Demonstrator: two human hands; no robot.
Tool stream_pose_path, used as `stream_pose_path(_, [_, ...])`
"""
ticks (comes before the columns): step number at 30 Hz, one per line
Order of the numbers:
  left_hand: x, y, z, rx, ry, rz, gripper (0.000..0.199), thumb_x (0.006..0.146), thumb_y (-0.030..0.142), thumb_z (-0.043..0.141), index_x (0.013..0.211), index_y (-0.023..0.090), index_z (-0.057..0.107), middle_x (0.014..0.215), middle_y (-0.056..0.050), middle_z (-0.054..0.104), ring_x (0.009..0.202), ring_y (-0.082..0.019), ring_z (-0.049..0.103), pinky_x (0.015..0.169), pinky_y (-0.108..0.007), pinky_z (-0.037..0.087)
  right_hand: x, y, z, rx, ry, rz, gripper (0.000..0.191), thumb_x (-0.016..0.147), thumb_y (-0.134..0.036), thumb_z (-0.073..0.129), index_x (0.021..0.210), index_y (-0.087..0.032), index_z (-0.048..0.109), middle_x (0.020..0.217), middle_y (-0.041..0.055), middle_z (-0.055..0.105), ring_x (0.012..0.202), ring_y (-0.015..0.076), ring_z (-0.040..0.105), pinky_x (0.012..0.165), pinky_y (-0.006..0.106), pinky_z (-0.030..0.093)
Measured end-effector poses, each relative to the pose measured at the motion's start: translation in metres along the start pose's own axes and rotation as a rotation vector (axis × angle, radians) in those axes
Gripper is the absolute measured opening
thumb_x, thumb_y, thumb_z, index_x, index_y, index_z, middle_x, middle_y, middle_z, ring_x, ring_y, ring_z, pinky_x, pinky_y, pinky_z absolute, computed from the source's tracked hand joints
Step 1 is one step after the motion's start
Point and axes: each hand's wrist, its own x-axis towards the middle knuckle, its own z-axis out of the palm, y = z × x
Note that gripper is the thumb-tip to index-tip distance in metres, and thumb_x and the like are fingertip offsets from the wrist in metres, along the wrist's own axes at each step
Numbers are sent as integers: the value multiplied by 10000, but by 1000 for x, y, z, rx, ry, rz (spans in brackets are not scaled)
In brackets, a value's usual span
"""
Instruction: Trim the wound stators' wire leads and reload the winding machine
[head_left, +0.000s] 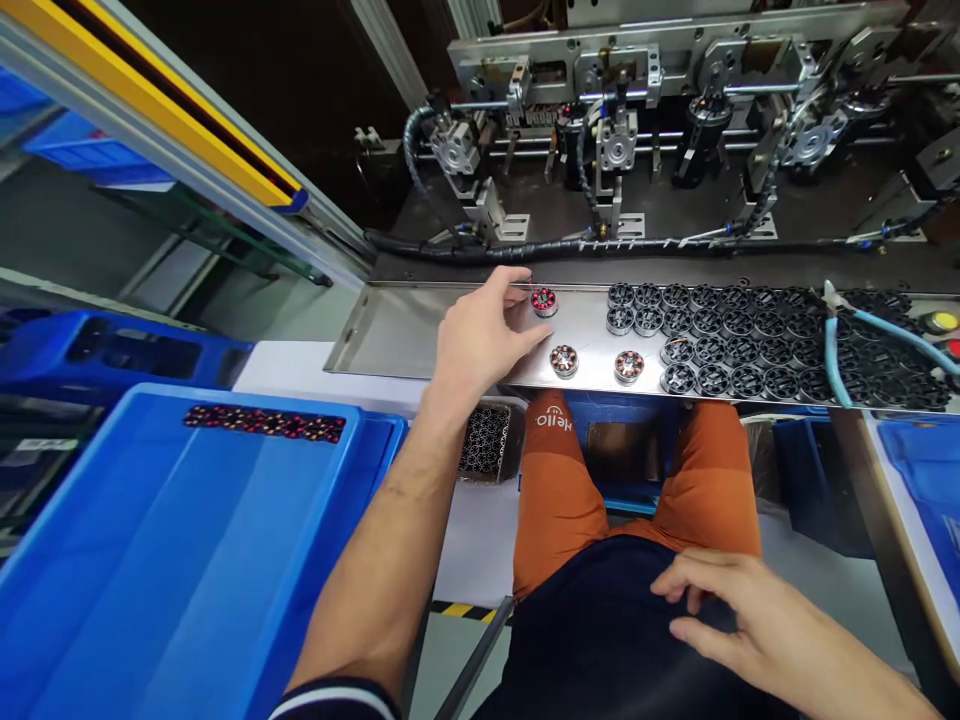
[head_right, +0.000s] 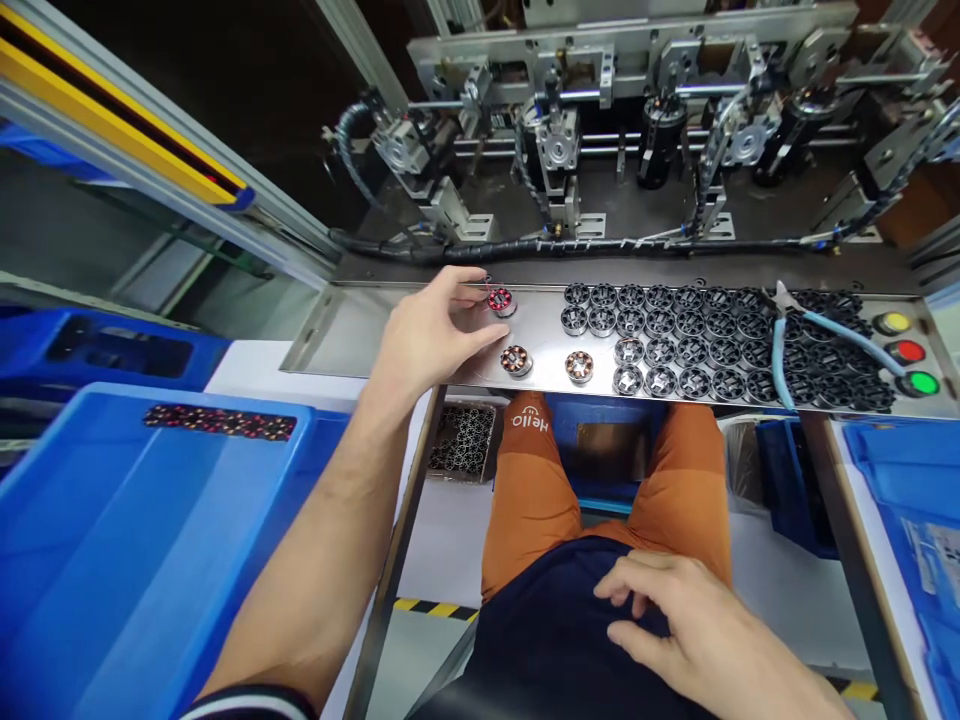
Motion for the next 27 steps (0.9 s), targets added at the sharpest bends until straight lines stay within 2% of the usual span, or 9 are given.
stream_pose_path(5, [16,7,12,-102,122,45,521,912,377,881,1389,260,709,1197,-29,894,1129,-303,854,1123,-543,660,1,-10,4,33,41,-53,242,997,-350,780,1224,-360,863,1170,11,878,1041,242,854,906,337,690])
stream_pose_path(7, [-1,23,4,-198,229,161,551,916,353,897,1411,245,680,1189,-19,887,1088,-265,866,1079,-484,705,1,-11,-2,86,90,-83,173,1036,-376,764,1165,-323,866,1073,12,873,955,209,844,853,302,678])
stream_pose_path(9, [-31,48,-8,-271,288,333,604,914,318,931,1444,251,651,1229,-4,875,1138,-255,866,1046,-434,737,1,-14,-11,159,237,-106,165,1069,-422,767,1119,-300,866,972,9,860,869,177,820,815,274,662])
stream_pose_path(13, [-92,97,-22,-345,87,558,701,984,181,888,1601,328,591,1499,-25,801,1159,-256,889,908,-364,789,4,-36,-35,380,658,-143,304,1033,-405,874,1315,-308,815,1040,8,857,923,152,815,892,258,677])
stream_pose_path(15, [-112,107,-18,-372,-31,627,706,1014,134,849,1636,338,586,1482,-25,818,1137,-243,897,931,-352,797,12,-48,-43,525,665,-208,524,1006,-383,914,1489,-318,722,1171,21,844,1003,151,816,928,262,691])
stream_pose_path(18, [-131,106,-4,-425,-132,611,632,1044,216,864,1621,326,632,1411,-18,857,1113,-248,902,1058,-394,781,23,-58,-48,644,544,-224,609,957,-344,972,1503,-317,706,1193,10,838,1003,135,815,909,236,687])
stream_pose_path(20, [-140,99,4,-384,-65,557,585,1039,293,906,1579,345,686,1388,8,869,1077,-248,908,1036,-382,780,28,-58,-48,677,528,-200,565,921,-320,1003,1427,-299,753,1129,-4,841,949,122,809,865,218,685])
stream_pose_path(23, [-151,89,5,-216,102,520,423,1033,321,941,1430,367,804,1195,66,910,931,-210,912,864,-300,772,29,-54,-47,687,581,-169,487,922,-314,1001,1364,-291,797,1074,-10,846,894,112,801,819,214,691])
stream_pose_path(27, [-159,82,5,-226,53,568,244,1083,183,859,1278,329,865,1072,70,914,886,-177,900,873,-275,739,28,-50,-48,684,628,-174,384,960,-321,971,1320,-306,838,1055,-10,866,897,111,818,821,212,702])
